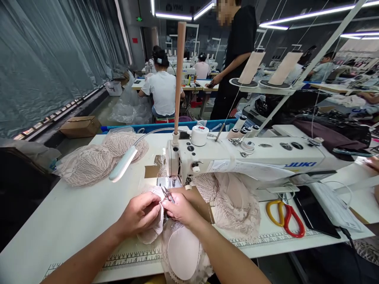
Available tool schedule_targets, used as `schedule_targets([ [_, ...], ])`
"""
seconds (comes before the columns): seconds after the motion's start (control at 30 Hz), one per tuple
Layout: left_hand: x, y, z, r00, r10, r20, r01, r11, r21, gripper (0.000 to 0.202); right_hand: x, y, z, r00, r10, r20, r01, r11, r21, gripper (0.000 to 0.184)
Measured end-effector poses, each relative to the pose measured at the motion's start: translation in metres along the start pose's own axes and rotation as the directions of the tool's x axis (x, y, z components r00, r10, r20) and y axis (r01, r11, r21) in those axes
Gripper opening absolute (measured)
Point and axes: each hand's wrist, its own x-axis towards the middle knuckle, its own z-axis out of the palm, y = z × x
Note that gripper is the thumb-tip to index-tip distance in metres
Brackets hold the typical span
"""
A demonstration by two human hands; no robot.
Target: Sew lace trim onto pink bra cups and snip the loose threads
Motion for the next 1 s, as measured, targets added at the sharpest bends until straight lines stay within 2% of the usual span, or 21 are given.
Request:
schedule_targets([
  [0.13,0.001,0.003,-0.001,1.0,-0.022,0.017,0.022,1.0,-0.005,0.01,0.001,0.006,-0.002,0.998,-0.033,-0.047,0.029,0.996,-0.085,0.025],
  [0.3,-0.001,0.002,0.0,0.999,-0.045,0.024,0.045,0.999,0.01,0.019,-0.001,0.004,-0.003,0.986,-0.144,-0.085,0.122,0.967,-0.223,0.027],
  [0.5,-0.003,-0.007,0.005,0.998,0.034,-0.044,-0.03,0.994,0.103,0.03,-0.001,0.0,0.0,0.979,-0.199,-0.05,0.171,0.928,-0.331,0.034],
  [0.67,-0.001,-0.007,0.004,0.987,0.08,-0.137,-0.052,0.979,0.196,0.025,-0.004,-0.006,0.0,0.958,-0.271,-0.087,0.186,0.826,-0.532,0.034],
  [0.77,0.0,-0.005,0.002,0.978,0.09,-0.186,-0.045,0.971,0.233,0.02,-0.006,-0.009,-0.002,0.934,-0.335,-0.128,0.171,0.729,-0.663,0.034],
  [0.9,-0.002,-0.006,0.002,0.973,0.119,-0.2,-0.064,0.963,0.262,0.015,-0.003,-0.005,-0.004,0.901,-0.42,-0.112,0.186,0.606,-0.773,0.033],
  [1.0,-0.002,-0.008,0.001,0.98,0.076,-0.182,-0.03,0.97,0.242,0.012,-0.001,-0.004,-0.005,0.894,-0.439,-0.094,0.197,0.572,-0.796,0.03],
])
